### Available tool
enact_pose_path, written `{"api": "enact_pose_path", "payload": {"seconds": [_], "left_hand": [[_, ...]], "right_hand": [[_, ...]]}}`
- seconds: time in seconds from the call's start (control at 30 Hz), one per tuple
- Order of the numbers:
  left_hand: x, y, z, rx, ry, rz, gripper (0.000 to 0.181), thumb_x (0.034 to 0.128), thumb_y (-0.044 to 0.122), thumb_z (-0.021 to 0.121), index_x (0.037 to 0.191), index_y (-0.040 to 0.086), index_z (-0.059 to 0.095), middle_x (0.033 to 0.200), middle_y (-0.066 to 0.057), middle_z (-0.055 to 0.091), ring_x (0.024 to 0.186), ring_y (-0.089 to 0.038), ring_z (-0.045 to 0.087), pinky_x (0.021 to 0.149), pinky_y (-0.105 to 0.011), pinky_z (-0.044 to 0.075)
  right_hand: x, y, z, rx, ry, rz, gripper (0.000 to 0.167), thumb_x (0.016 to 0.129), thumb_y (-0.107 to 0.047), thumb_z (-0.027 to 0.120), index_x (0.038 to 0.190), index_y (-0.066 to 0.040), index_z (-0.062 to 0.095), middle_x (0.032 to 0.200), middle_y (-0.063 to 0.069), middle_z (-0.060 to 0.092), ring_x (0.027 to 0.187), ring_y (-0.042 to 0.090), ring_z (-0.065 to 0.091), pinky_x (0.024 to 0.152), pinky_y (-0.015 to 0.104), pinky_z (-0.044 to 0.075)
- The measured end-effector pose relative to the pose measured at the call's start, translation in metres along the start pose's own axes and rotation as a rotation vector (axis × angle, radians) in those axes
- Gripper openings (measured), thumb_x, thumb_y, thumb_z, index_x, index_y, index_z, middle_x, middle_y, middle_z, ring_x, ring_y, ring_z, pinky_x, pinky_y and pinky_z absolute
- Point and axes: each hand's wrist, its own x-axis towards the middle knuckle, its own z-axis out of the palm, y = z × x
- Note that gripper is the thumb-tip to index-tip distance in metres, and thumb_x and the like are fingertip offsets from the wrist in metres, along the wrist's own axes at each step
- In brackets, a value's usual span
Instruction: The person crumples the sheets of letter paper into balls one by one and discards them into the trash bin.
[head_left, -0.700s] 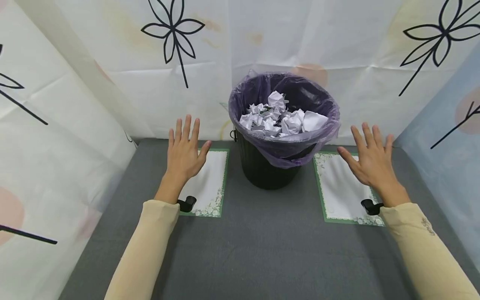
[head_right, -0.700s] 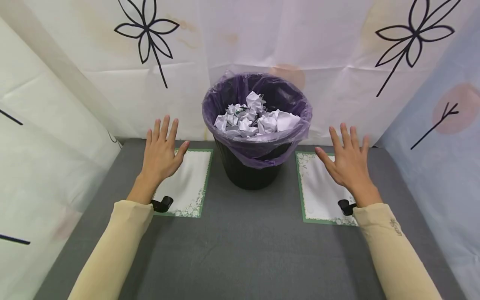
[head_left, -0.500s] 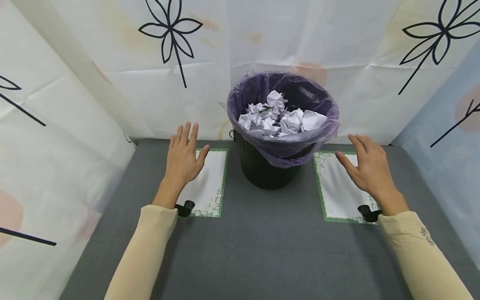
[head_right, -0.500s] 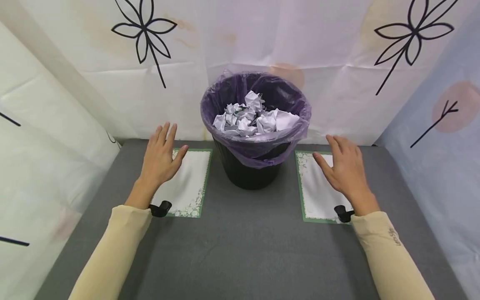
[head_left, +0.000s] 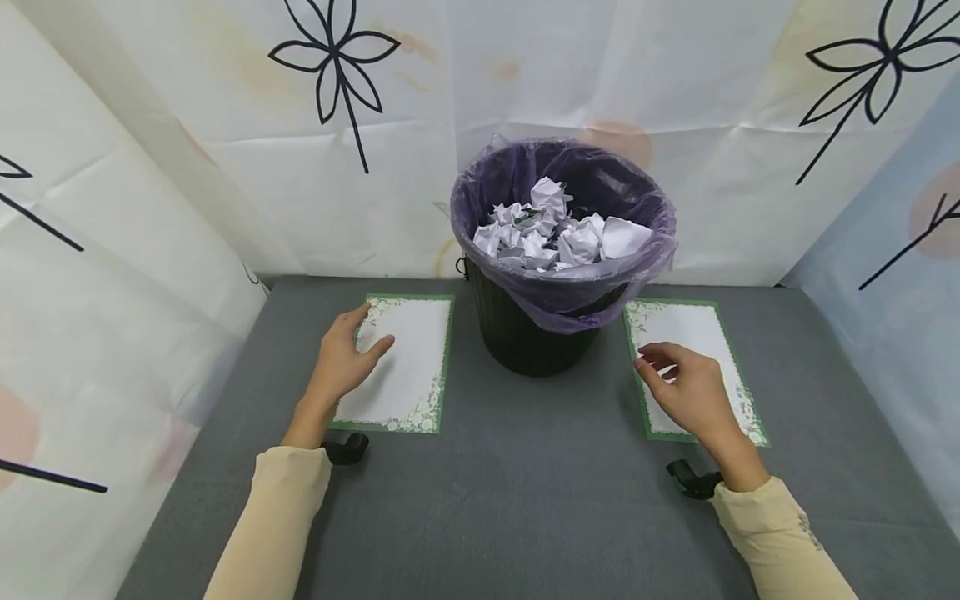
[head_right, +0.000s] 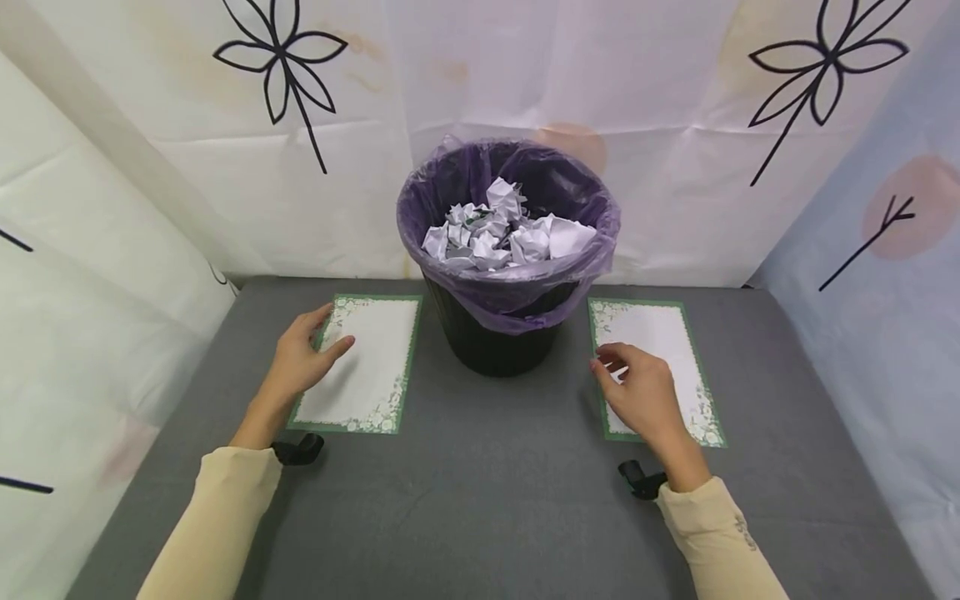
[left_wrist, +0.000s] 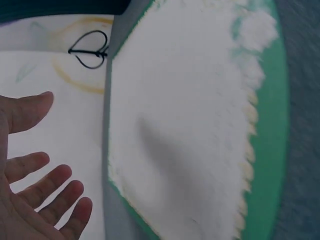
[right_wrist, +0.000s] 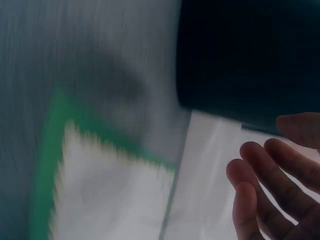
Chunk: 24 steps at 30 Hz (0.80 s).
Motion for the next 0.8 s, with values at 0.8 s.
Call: {"api": "enact_pose_path", "payload": {"seconds": [0.8], "left_hand": [[-0.013, -0.051, -0.01, -0.137, -0.178, -0.255, 0.091, 0.0912, 0.025, 0.079, 0.159, -0.001, 0.025, 0.156, -0.033, 0.012, 0.142, -0.055, 0.011, 0.106, -0.074, 0.026]], "right_hand": [[-0.004, -0.122, 0.131, 0.269, -0.445, 0.095, 0.045, 0.094, -0.016, 0.074, 0.134, 0.003, 0.062, 0.114, 0.01, 0.069, 0.09, 0.02, 0.065, 0.078, 0.039, 0.054]]}}
